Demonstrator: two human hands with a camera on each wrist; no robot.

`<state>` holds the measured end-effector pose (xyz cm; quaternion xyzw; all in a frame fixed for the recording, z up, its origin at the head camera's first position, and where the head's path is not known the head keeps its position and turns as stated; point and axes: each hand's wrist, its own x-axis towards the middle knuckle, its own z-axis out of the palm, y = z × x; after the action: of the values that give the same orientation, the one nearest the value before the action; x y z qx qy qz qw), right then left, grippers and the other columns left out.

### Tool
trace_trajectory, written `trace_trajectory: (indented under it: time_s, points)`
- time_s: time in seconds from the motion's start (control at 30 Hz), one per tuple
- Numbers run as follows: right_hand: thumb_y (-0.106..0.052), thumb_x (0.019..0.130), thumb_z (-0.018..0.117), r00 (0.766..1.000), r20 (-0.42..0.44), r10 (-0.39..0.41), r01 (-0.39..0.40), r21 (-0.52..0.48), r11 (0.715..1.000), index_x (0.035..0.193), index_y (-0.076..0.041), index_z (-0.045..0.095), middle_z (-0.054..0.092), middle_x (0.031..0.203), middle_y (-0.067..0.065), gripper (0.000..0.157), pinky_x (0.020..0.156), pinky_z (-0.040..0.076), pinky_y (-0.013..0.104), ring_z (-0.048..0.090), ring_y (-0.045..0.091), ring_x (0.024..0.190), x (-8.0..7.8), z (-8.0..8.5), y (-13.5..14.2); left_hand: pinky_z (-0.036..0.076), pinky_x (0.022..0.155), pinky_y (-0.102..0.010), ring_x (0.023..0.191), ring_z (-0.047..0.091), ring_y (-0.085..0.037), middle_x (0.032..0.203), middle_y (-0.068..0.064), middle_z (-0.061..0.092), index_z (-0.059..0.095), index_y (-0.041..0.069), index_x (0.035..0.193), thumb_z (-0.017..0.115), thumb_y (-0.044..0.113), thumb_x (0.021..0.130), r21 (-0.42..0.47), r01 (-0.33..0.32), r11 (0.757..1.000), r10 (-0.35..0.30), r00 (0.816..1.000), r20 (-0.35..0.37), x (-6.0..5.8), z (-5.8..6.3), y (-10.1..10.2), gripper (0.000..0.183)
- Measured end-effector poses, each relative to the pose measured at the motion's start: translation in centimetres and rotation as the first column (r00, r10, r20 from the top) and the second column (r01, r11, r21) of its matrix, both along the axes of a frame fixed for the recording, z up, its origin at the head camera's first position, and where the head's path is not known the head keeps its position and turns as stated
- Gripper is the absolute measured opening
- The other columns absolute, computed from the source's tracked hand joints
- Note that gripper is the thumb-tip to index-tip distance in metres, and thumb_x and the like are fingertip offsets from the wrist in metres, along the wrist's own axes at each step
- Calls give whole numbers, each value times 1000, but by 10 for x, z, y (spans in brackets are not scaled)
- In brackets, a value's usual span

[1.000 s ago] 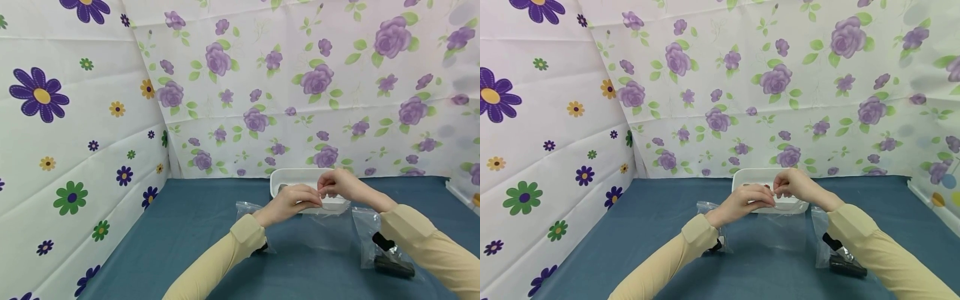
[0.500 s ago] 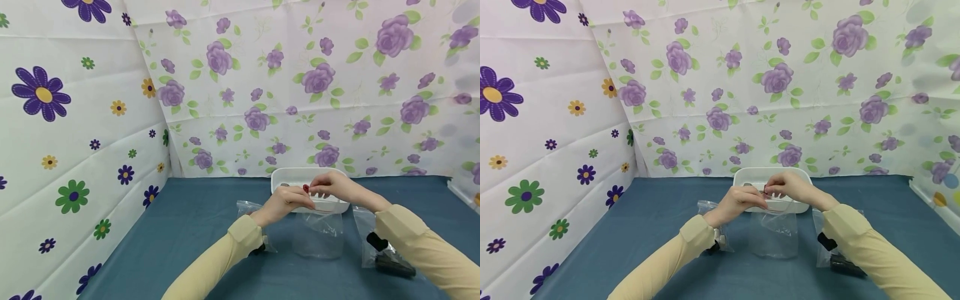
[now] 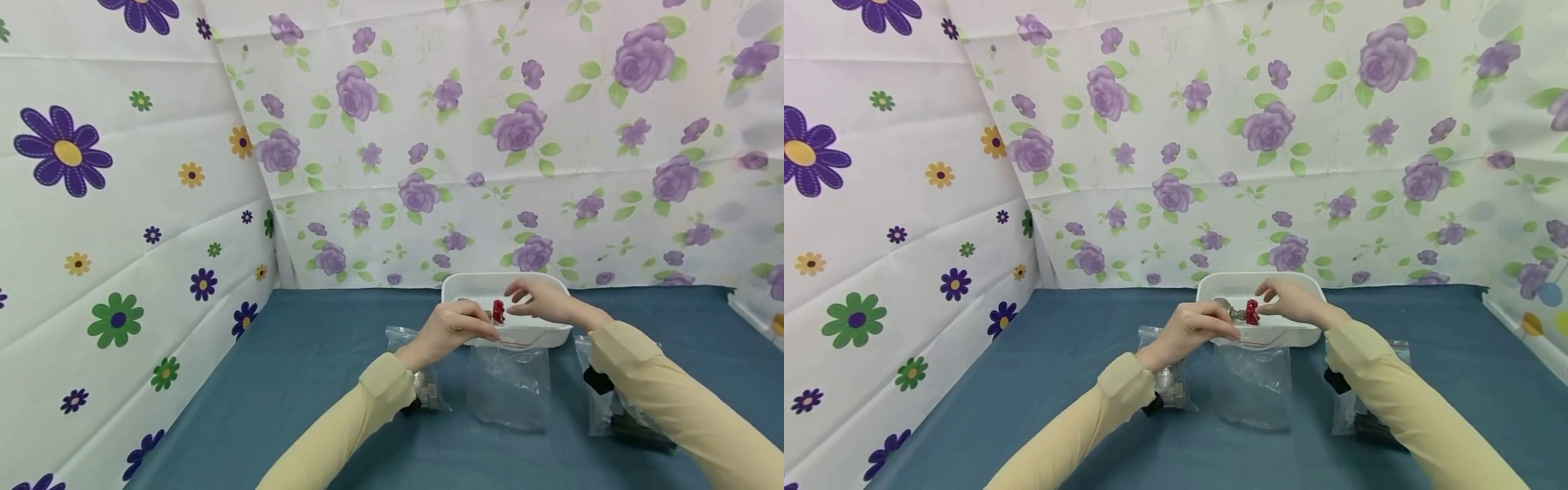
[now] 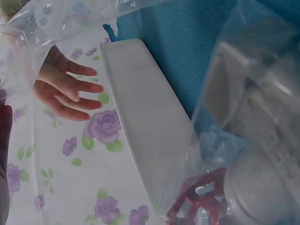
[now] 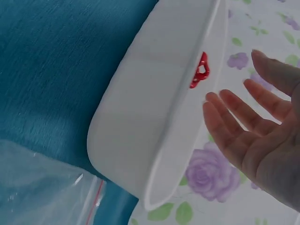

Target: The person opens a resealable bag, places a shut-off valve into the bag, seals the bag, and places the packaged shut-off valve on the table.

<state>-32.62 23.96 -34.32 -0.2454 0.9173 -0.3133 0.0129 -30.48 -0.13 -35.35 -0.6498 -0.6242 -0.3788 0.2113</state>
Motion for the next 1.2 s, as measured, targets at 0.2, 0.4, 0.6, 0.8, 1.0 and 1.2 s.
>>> trace_trajectory:
  time_s: [0.2, 0.4, 0.6, 0.8, 1.0, 1.2]
  points:
    - [-23, 88, 62, 989, 136, -55, 53, 19, 998, 120, 13, 42, 52, 107, 30, 53, 66, 50, 42, 54, 41, 93, -13, -6, -7, 43, 67, -14, 78, 53, -5, 86, -3, 59, 72, 3, 88, 68, -2, 77, -2, -15, 1000, 15, 1000, -22, 0, 1, -5, 13]
    - [-32, 90, 58, 937, 304, -172, 174, 23, 985, 125, 20, 30, 42, 118, 36, 69, 66, 51, 41, 56, 43, 91, -25, -14, -16, 43, 65, -14, 76, 52, -5, 86, -4, 59, 72, 2, 87, 67, -5, 76, 7, 4, 1000, -4, 1000, -22, -1, -2, -8, 14]
    - [-38, 88, 58, 886, 400, -234, 249, 15, 969, 128, 18, 30, 38, 125, 34, 75, 72, 49, 44, 55, 39, 95, -30, -21, -23, 43, 64, -14, 71, 53, -9, 84, -8, 58, 72, -2, 84, 68, -11, 73, 15, 23, 1000, -23, 1000, -16, 5, 1, -14, 15]
    - [-36, 86, 61, 854, 452, -257, 276, 23, 961, 79, 3, 52, 53, 84, 16, 41, 66, 46, 34, 55, 23, 73, -34, -34, -31, 42, 63, -14, 69, 51, -9, 82, -7, 58, 71, -3, 83, 67, -14, 71, 15, 26, 1000, -26, 999, -33, 21, 16, -19, 17]
    - [-33, 86, 62, 857, 435, -276, 307, -1, 952, 58, -13, 40, 37, 56, 0, 41, 50, 35, 26, 35, 15, 50, -38, -42, -32, 41, 62, -13, 67, 52, -12, 80, -10, 58, 70, -5, 82, 67, -16, 70, 18, 44, 999, -43, 999, -26, 25, 21, -18, 17]
    - [-30, 83, 67, 855, 435, -284, 344, -64, 937, 62, -10, 45, 38, 58, 0, 37, 51, 34, 26, 36, 15, 53, -38, -46, -28, 41, 62, -14, 65, 52, -16, 79, -12, 58, 70, -6, 81, 67, -18, 68, 21, 51, 999, -50, 999, -18, 28, 22, -14, 17]
